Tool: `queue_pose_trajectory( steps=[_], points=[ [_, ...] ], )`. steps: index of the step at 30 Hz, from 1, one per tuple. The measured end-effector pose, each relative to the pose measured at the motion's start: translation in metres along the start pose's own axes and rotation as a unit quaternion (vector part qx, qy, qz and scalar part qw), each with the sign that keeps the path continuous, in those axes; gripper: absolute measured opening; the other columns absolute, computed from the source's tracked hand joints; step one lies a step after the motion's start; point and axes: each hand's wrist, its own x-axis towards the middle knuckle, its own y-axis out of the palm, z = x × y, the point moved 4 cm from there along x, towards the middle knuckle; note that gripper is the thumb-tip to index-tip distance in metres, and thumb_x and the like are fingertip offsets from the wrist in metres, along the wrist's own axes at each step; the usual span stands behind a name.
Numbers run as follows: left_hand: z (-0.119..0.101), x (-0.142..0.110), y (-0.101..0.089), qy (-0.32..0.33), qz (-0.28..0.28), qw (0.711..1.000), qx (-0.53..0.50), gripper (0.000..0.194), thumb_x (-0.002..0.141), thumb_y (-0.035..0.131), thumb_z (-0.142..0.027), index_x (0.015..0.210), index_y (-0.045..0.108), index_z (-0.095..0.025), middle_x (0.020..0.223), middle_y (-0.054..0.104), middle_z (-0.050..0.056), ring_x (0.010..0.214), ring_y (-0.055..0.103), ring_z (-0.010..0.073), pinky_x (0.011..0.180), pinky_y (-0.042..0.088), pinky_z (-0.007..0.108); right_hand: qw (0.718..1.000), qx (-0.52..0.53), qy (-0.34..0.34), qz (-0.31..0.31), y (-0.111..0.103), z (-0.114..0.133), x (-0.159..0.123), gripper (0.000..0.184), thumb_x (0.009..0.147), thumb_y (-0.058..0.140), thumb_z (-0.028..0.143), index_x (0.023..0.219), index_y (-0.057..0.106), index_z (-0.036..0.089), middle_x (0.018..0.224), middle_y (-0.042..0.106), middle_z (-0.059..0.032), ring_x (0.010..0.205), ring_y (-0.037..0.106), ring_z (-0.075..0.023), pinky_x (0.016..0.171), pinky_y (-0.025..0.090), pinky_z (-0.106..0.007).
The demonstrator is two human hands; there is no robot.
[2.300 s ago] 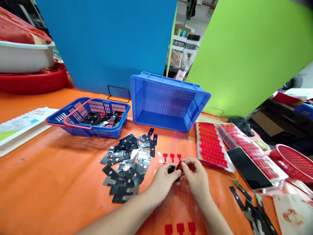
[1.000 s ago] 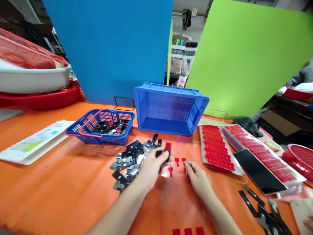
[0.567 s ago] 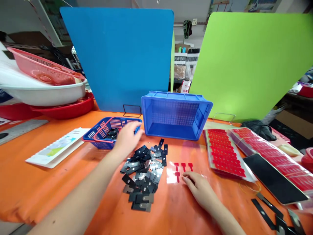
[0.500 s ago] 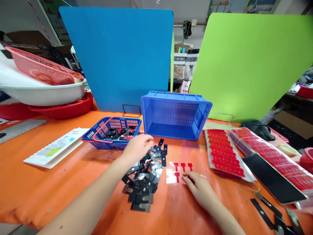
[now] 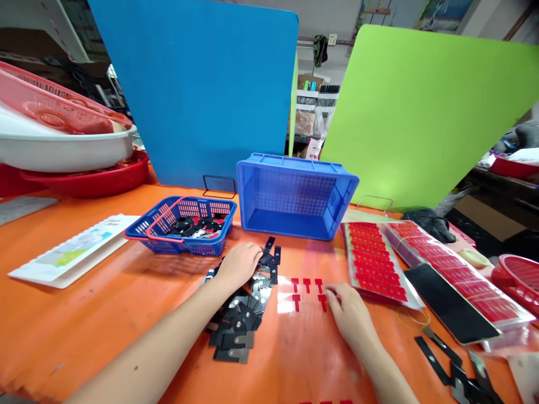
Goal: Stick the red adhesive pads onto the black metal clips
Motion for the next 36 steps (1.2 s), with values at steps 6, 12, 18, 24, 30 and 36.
queue_pose_trajectory(
  steps=[6, 12, 18, 24, 30, 36],
  points=[
    [-0.019, -0.008, 0.001, -0.137, -0.085, 0.947, -0.277, 0.029, 0.081, 0.034, -0.042, 0.08, 0.051, -0.019, 0.076, 0.057, 0.003, 0.076, 0.054, 0.019, 0.069, 0.038, 0.029, 0.998, -0.051, -0.009, 0.034, 0.003, -0.002, -0.005, 0.017, 0.078, 0.041, 0.023, 0.083, 0.057, 0.021, 0.084, 0.059, -0.0052, 0.083, 0.054, -0.0206, 0.073, 0.039, -0.031],
    [-0.092, -0.041, 0.076, -0.288, 0.137, 0.617, -0.719, 0.022, 0.075, 0.047, -0.04, 0.08, 0.045, -0.019, 0.072, 0.058, 0.001, 0.063, 0.059, 0.0142, 0.059, 0.045, 0.027, 0.995, -0.098, 0.004, 0.033, 0.01, 0.005, -0.012, 0.016, 0.079, 0.04, 0.023, 0.085, 0.054, 0.021, 0.082, 0.058, -0.0058, 0.081, 0.054, -0.0206, 0.069, 0.04, -0.03],
    [-0.107, -0.052, 0.099, -0.323, 0.122, 0.527, -0.777, 0.015, 0.076, 0.048, -0.03, 0.083, 0.047, -0.017, 0.084, 0.062, 0.007, 0.075, 0.06, 0.0143, 0.066, 0.045, 0.025, 0.993, -0.117, -0.015, 0.021, 0.009, 0.011, -0.014, 0.017, 0.08, 0.038, 0.021, 0.085, 0.054, 0.022, 0.082, 0.059, -0.0058, 0.085, 0.053, -0.021, 0.072, 0.039, -0.031],
    [-0.103, -0.052, 0.102, -0.311, 0.14, 0.531, -0.776, 0.017, 0.077, 0.048, -0.03, 0.086, 0.049, -0.016, 0.096, 0.06, 0.008, 0.081, 0.058, 0.0137, 0.066, 0.044, 0.024, 0.995, -0.078, 0.05, 0.043, 0.008, 0.007, -0.011, 0.012, 0.078, 0.041, 0.024, 0.083, 0.051, 0.023, 0.083, 0.059, -0.0037, 0.079, 0.056, -0.0194, 0.065, 0.04, -0.029],
    [-0.102, -0.053, 0.105, -0.305, 0.143, 0.534, -0.776, 0.018, 0.075, 0.05, -0.031, 0.087, 0.051, -0.017, 0.095, 0.059, 0.007, 0.085, 0.056, 0.0149, 0.068, 0.044, 0.024, 0.993, -0.103, 0.004, 0.057, 0.007, 0.016, -0.012, 0.017, 0.08, 0.038, 0.024, 0.087, 0.054, 0.022, 0.084, 0.059, -0.0052, 0.086, 0.054, -0.0216, 0.073, 0.038, -0.032],
    [-0.101, -0.053, 0.107, -0.286, 0.156, 0.536, -0.779, 0.021, 0.075, 0.051, -0.034, 0.088, 0.052, -0.017, 0.088, 0.059, 0.006, 0.084, 0.056, 0.0157, 0.068, 0.044, 0.025, 0.995, -0.042, 0.056, 0.073, 0.011, 0.005, -0.008, 0.009, 0.078, 0.041, 0.024, 0.078, 0.05, 0.023, 0.079, 0.057, -0.0013, 0.077, 0.055, -0.0176, 0.066, 0.04, -0.028]
  ],
)
